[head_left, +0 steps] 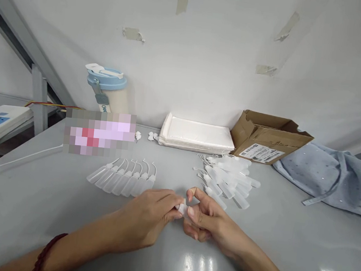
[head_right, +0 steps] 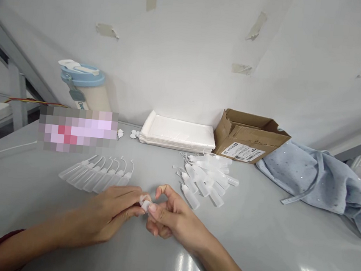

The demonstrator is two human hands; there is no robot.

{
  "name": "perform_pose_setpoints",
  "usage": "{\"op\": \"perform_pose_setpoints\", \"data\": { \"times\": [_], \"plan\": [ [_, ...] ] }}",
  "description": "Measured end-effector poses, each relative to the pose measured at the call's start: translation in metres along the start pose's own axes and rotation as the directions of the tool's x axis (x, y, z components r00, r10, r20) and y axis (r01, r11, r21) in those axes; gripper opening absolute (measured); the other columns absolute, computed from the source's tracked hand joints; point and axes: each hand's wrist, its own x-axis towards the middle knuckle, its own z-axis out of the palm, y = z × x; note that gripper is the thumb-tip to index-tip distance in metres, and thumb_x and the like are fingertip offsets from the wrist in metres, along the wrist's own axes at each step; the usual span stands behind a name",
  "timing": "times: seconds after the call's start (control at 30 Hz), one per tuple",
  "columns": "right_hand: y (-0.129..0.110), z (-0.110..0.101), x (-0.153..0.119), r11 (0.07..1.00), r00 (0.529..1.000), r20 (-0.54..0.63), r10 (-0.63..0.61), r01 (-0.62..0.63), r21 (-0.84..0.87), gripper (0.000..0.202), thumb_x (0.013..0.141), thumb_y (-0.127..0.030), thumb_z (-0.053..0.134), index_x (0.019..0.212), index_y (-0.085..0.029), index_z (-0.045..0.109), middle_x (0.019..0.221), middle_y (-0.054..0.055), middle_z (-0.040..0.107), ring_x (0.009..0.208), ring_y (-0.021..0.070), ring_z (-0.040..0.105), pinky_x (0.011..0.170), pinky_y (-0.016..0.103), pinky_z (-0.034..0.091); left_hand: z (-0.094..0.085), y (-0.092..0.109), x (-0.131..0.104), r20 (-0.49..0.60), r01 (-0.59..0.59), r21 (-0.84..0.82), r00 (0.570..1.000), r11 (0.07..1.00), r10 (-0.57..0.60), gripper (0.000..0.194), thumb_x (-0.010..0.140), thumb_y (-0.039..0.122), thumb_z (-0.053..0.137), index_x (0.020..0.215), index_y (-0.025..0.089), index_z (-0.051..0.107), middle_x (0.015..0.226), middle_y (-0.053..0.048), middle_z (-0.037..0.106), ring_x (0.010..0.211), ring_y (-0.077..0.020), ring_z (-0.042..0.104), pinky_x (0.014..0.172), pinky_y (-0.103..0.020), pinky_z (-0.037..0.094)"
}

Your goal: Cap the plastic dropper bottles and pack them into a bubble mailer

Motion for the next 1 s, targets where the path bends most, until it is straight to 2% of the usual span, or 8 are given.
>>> {"op": "perform_pose_setpoints", "data": {
  "times": [0.13, 0.3, 0.43, 0.57, 0.67, 0.77, 0.9, 1.0],
  "plan": [
    [-0.001, 0.001, 0.003, 0.994, 0.986, -0.151, -0.069, 0.055, -0.092, 0.035, 0.081, -0.047, 0.06, 0.091, -0.024, 0.036, 0.058, -0.01, 0.038, 0.048, 0.0068, 0.026, 0.045, 0.02, 0.018, 0.003, -0.008, 0.0, -0.106, -0.042, 0.024, 0.993, 0.999, 0.045, 0.02, 0.093, 0.011, 0.034, 0.099, 0.014, 0.053, 0.087, -0.007, 0.062, 0.077, -0.0167, 0.055, 0.069, -0.026, 0.044],
    [-0.004, 0.004, 0.0, 0.873, 0.899, -0.348, -0.267, 0.072, -0.483, 0.023, 0.086, -0.044, 0.053, 0.091, -0.022, 0.047, 0.064, -0.006, 0.041, 0.053, 0.0093, 0.034, 0.049, 0.022, 0.028, -0.003, -0.006, 0.004, 0.001, 0.22, -0.098, 0.975, 0.971, -0.221, 0.018, 0.093, 0.025, 0.04, 0.096, 0.017, 0.056, 0.083, -0.001, 0.061, 0.069, -0.0132, 0.055, 0.067, -0.025, 0.042],
    [0.0, 0.003, -0.003, 0.713, 0.845, -0.29, -0.449, 0.144, -0.686, 0.014, 0.088, -0.035, 0.053, 0.092, -0.022, 0.051, 0.071, -0.002, 0.051, 0.06, 0.0122, 0.044, 0.052, 0.023, 0.034, -0.011, 0.002, 0.009, 0.154, 0.406, -0.253, 0.913, 0.878, -0.378, 0.035, 0.094, 0.034, 0.036, 0.071, 0.016, 0.056, 0.066, 0.002, 0.056, 0.062, -0.0112, 0.051, 0.058, -0.021, 0.038],
    [0.001, 0.002, -0.006, 0.612, 0.827, -0.193, -0.528, 0.214, -0.761, 0.012, 0.088, -0.031, 0.053, 0.095, -0.021, 0.053, 0.075, 0.001, 0.059, 0.065, 0.0152, 0.052, 0.055, 0.026, 0.038, -0.016, 0.003, 0.01, 0.281, 0.463, -0.453, 0.885, 0.761, -0.371, 0.043, 0.095, 0.038, 0.034, 0.067, 0.015, 0.057, 0.066, 0.002, 0.059, 0.064, -0.0109, 0.053, 0.062, -0.021, 0.04],
    [-0.001, 0.003, -0.008, 0.64, 0.835, -0.203, -0.511, 0.212, -0.739, 0.013, 0.088, -0.032, 0.052, 0.094, -0.021, 0.056, 0.075, 0.002, 0.061, 0.066, 0.0155, 0.053, 0.056, 0.026, 0.039, -0.014, 0.002, 0.008, 0.303, 0.448, -0.456, 0.89, 0.769, -0.339, 0.045, 0.096, 0.037, 0.033, 0.063, 0.015, 0.055, 0.062, 0.002, 0.058, 0.06, -0.0102, 0.052, 0.062, -0.022, 0.04],
    [-0.003, 0.004, -0.007, 0.702, 0.846, -0.266, -0.461, 0.165, -0.693, 0.016, 0.088, -0.035, 0.052, 0.089, -0.02, 0.06, 0.066, -0.001, 0.057, 0.06, 0.0133, 0.049, 0.055, 0.025, 0.036, -0.005, 0.001, 0.004, 0.199, 0.377, -0.294, 0.923, 0.878, -0.33, 0.039, 0.095, 0.032, 0.036, 0.066, 0.016, 0.055, 0.064, 0.002, 0.055, 0.062, -0.011, 0.051, 0.059, -0.022, 0.038],
    [0.0, 0.004, -0.002, 0.825, 0.864, -0.38, -0.331, 0.07, -0.561, 0.027, 0.085, -0.043, 0.053, 0.08, -0.018, 0.061, 0.054, -0.006, 0.039, 0.049, 0.0096, 0.035, 0.047, 0.022, 0.027, 0.009, -0.003, 0.0, -0.005, 0.071, 0.027, 0.997, 0.997, -0.071, 0.031, 0.094, 0.018, 0.035, 0.068, 0.015, 0.052, 0.064, 0.0, 0.049, 0.058, -0.0122, 0.045, 0.054, -0.024, 0.035],
    [0.004, 0.003, 0.002, 0.909, 0.874, -0.431, -0.223, 0.026, -0.417, 0.033, 0.082, -0.05, 0.055, 0.074, -0.018, 0.057, 0.049, -0.008, 0.03, 0.044, 0.0074, 0.026, 0.043, 0.022, 0.021, 0.016, -0.007, -0.002, -0.084, -0.087, 0.305, 0.989, 0.948, 0.118, 0.027, 0.093, 0.011, 0.035, 0.073, 0.014, 0.053, 0.066, -0.003, 0.05, 0.057, -0.0144, 0.043, 0.052, -0.026, 0.035]
  ]
}}
